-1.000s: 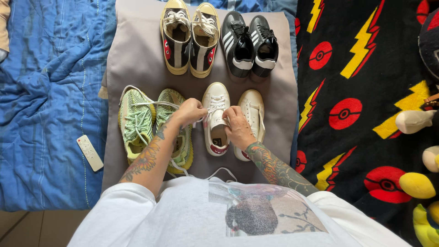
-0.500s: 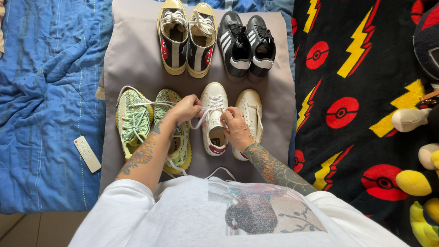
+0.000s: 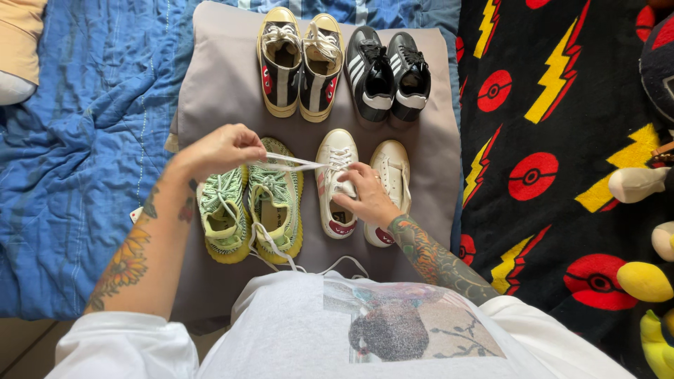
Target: The person threads white shoelaces through the eyelets of a pair of white sneakers and ties them. The task is performed on a bed with other shoes nearby.
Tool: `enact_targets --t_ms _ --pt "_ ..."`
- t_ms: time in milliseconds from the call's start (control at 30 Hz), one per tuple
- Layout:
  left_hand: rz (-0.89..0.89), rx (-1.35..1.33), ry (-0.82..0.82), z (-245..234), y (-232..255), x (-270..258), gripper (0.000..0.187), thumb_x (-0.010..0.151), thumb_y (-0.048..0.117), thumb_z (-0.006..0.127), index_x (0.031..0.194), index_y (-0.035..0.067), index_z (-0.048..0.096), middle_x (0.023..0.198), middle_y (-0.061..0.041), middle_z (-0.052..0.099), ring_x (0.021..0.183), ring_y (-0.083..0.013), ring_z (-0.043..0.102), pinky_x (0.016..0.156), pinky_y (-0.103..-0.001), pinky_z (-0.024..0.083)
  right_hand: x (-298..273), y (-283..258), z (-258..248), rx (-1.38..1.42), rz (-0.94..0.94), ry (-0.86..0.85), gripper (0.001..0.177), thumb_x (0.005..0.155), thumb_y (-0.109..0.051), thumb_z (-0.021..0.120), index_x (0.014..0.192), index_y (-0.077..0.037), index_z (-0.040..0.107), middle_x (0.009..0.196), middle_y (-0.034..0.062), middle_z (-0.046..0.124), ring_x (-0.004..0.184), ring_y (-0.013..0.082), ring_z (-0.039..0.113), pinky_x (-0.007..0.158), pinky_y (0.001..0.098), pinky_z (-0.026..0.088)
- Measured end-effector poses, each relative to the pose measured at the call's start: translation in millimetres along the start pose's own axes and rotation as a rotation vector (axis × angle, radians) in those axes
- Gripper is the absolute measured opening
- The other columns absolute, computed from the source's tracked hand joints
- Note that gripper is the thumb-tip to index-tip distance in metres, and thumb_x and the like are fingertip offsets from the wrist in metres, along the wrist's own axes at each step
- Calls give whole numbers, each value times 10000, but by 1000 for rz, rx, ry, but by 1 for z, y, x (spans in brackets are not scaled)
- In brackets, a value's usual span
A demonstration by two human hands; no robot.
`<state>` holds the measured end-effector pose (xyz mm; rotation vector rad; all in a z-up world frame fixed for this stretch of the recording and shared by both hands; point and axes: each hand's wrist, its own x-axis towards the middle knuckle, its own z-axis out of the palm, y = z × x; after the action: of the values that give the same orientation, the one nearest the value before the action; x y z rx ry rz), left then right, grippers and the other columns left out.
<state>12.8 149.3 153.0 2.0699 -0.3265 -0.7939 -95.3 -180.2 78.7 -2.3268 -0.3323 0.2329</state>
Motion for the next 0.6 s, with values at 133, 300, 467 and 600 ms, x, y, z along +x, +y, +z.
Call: enact_targets --t_ms 133,300,467,600 --pt "-47 6 127 33 20 -26 253 955 296 658 1042 69 730 851 -44 725 788 -135 622 692 -328 509 42 -33 -3 180 -275 6 277 1017 -178 608 1266 -85 685 1306 121 656 1210 269 577 1026 378 449" --pt "18 402 255 33 65 -44 215 975 318 665 1029 133 760 893 -11 750 839 -137 650 831 -325 380 97 -71 -6 435 -206 -464 229 1046 -201 590 1183 -45 689 1018 30 744 956 99 649 878 272 532" --pt "45 99 156 -8 74 -100 243 996 274 624 1022 68 750 800 -27 655 735 -108 534 628 -292 455 100 -83 -34 420 -159 -567 223 1045 -225 610 1133 -49 713 1018 -7 739 951 73 627 877 260 517" --pt "192 -192 189 -35 78 -148 203 994 228 637 993 43 723 864 26 667 808 -56 563 716 -251 466 92 -86 -43 496 -127 -548 231 1040 -246 612 1114 -49 706 1037 -16 751 997 66 657 924 248 523"
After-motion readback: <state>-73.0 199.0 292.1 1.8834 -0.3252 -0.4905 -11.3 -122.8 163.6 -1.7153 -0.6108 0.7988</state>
